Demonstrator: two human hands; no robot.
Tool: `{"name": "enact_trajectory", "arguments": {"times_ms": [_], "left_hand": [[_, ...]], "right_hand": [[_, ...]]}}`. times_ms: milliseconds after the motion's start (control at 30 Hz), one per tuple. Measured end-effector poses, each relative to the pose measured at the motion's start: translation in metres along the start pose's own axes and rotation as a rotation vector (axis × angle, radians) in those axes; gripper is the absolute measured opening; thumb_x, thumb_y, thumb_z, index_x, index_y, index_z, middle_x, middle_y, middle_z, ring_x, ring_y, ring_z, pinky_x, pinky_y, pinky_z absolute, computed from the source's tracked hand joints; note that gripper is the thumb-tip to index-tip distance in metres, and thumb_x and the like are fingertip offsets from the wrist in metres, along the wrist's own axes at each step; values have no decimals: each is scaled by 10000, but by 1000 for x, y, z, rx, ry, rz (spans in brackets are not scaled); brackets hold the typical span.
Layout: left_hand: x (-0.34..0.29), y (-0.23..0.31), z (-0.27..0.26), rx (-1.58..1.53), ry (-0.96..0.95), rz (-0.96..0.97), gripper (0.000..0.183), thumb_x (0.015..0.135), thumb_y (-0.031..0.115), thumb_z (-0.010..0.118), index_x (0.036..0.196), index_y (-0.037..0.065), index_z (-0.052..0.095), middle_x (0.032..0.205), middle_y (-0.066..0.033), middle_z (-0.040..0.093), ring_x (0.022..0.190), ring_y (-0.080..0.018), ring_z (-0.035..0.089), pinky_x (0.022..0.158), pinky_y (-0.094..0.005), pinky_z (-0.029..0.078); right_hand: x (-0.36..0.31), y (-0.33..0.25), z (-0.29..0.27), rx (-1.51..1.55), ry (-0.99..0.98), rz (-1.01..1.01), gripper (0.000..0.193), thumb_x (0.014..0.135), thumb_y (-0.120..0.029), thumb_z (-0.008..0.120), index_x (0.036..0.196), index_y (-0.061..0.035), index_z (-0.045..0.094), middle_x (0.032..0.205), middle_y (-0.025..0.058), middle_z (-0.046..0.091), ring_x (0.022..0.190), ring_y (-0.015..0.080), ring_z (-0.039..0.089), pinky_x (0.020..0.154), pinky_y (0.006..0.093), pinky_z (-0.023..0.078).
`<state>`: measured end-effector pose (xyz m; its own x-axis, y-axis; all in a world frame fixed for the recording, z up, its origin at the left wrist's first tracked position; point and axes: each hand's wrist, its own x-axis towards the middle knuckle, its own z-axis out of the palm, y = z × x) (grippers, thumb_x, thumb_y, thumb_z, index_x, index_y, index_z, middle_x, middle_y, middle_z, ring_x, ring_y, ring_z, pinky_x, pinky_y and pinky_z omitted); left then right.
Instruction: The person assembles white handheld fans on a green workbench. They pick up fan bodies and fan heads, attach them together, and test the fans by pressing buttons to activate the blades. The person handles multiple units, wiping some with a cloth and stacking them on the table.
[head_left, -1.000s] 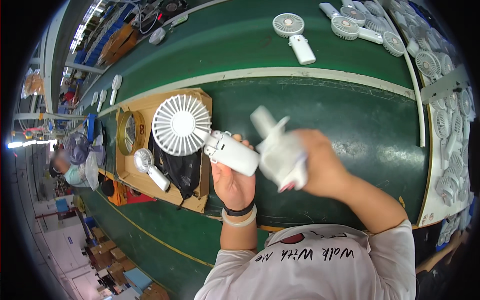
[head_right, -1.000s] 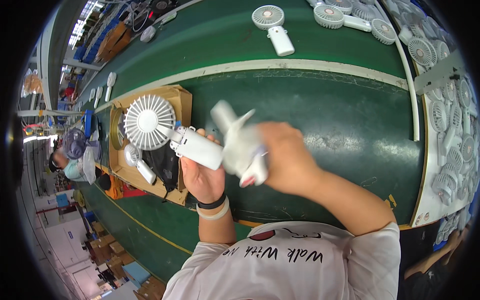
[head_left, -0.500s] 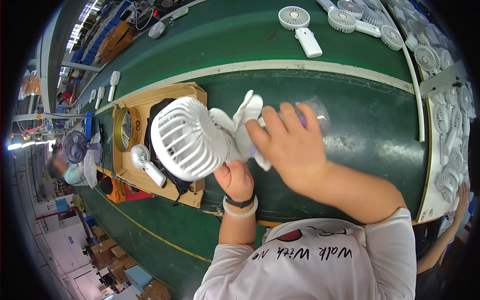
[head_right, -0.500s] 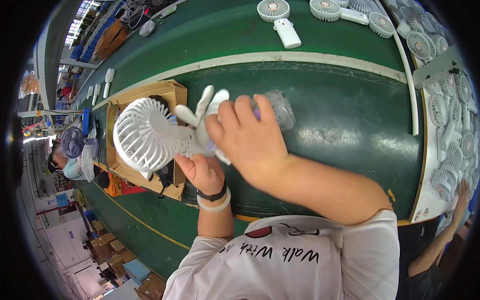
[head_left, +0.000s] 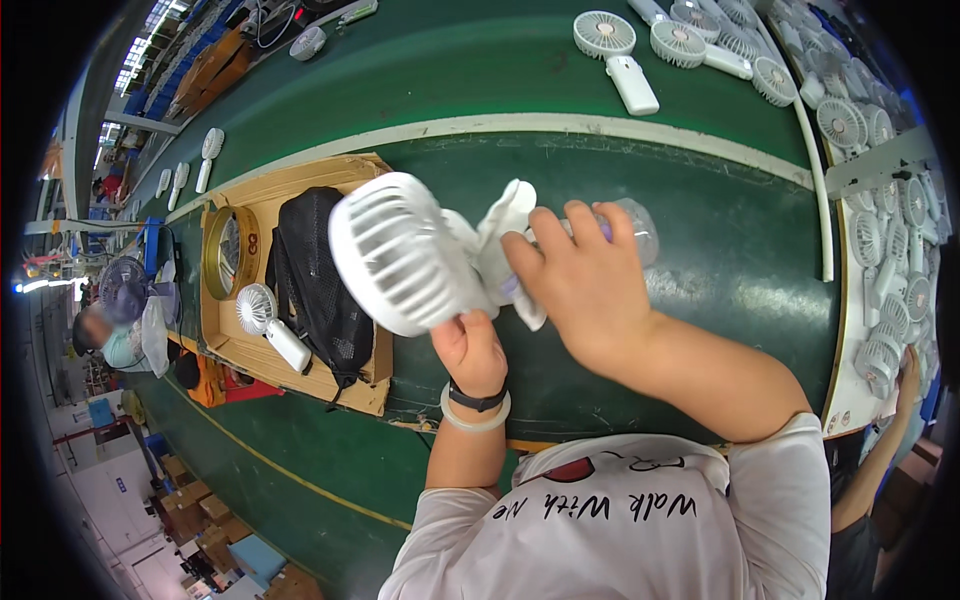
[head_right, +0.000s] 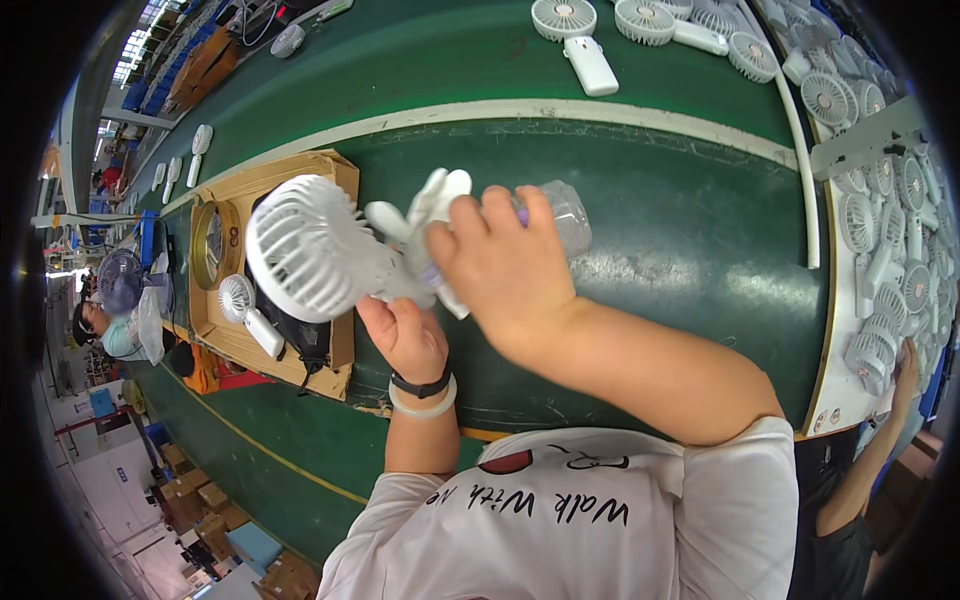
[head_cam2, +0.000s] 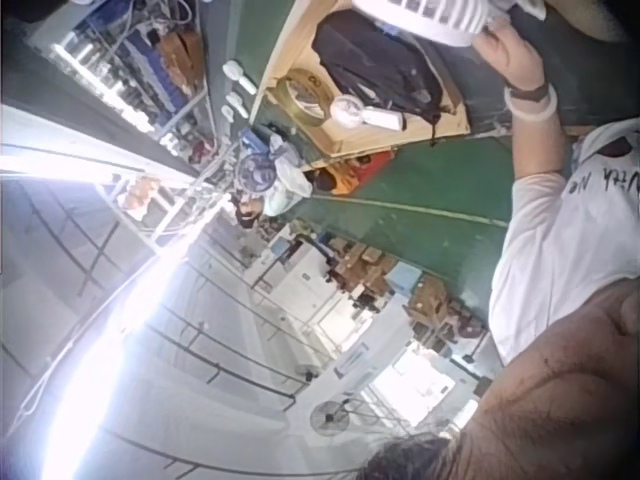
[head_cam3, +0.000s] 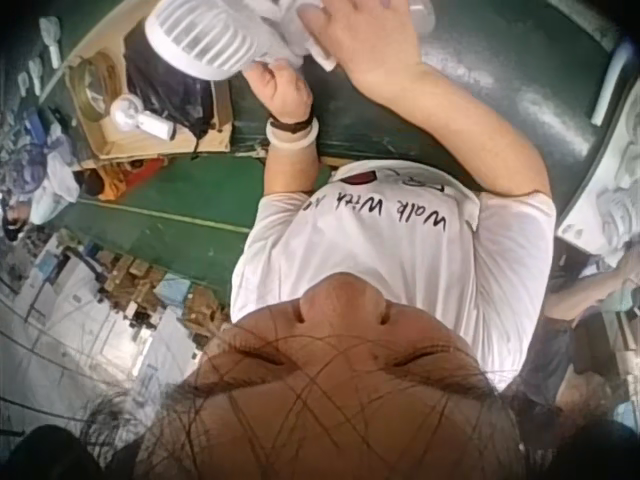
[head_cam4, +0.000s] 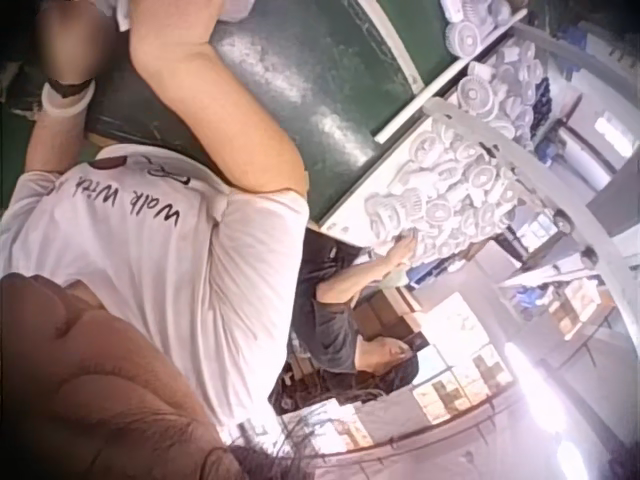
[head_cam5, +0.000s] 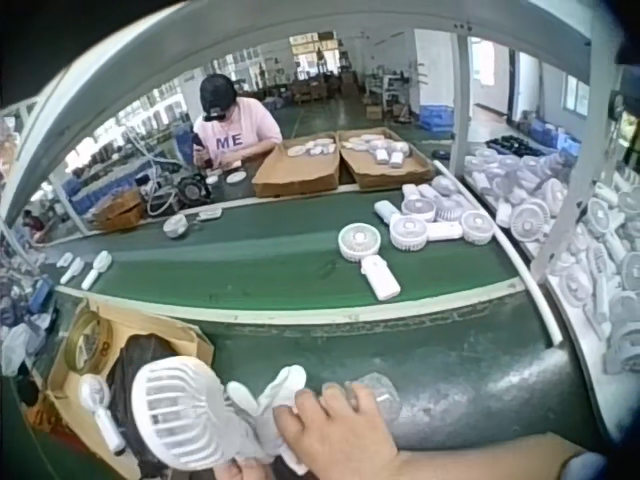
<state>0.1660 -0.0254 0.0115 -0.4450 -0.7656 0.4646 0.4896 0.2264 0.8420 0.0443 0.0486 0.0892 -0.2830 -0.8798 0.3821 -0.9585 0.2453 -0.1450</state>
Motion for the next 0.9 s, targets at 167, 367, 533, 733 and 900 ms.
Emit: {"name": "enact_trajectory", "arguments": {"times_ms": [167, 367, 533, 733, 900], "left_hand": [[-5, -10, -12, -38, 80, -20, 554, 911, 83, 413, 1403, -15, 178, 1434, -166, 289, 1312, -284, 316, 1085, -450, 222], [11, 10, -10, -526, 106, -255, 484, 944, 216, 468, 1355, 36, 287, 1293, -198, 443, 1151, -302, 486, 1008, -450, 367], [12, 10, -17, -739, 19, -310, 476, 950, 228, 450, 1351, 25, 291, 1290, -218, 446, 1133, -323, 507, 990, -456, 393], [12, 7, -16, -591, 38, -286, 467, 954, 202, 432, 1362, 33, 283, 1308, -215, 431, 1183, -314, 469, 1022, -457, 356], [0, 6, -18, -87, 33, -173, 471, 931, 91, 454, 1350, -51, 293, 1355, -170, 400, 1268, -273, 378, 1059, -406, 278]], "right_hand": [[-3, -16, -12, -43, 24, 15, 361, 661, -123, 611, 1021, -136, 597, 1015, 37, 538, 977, 233, 500, 866, 406, 344], [-16, 26, 1, 781, -159, 243, 595, 543, -34, 705, 1111, -48, 526, 1039, 115, 560, 994, 285, 541, 885, 395, 402], [-30, 40, 5, 1117, -318, 476, 722, 522, -39, 738, 1190, -8, 466, 1078, 158, 565, 1026, 313, 560, 895, 354, 434], [-16, 17, -2, 513, -153, 208, 649, 536, -91, 768, 1134, -66, 517, 1066, 83, 548, 1011, 276, 535, 888, 398, 402], [7, -24, -1, -224, 128, -43, 359, 649, -149, 655, 997, -150, 568, 991, 39, 522, 985, 268, 504, 875, 449, 354]]}}
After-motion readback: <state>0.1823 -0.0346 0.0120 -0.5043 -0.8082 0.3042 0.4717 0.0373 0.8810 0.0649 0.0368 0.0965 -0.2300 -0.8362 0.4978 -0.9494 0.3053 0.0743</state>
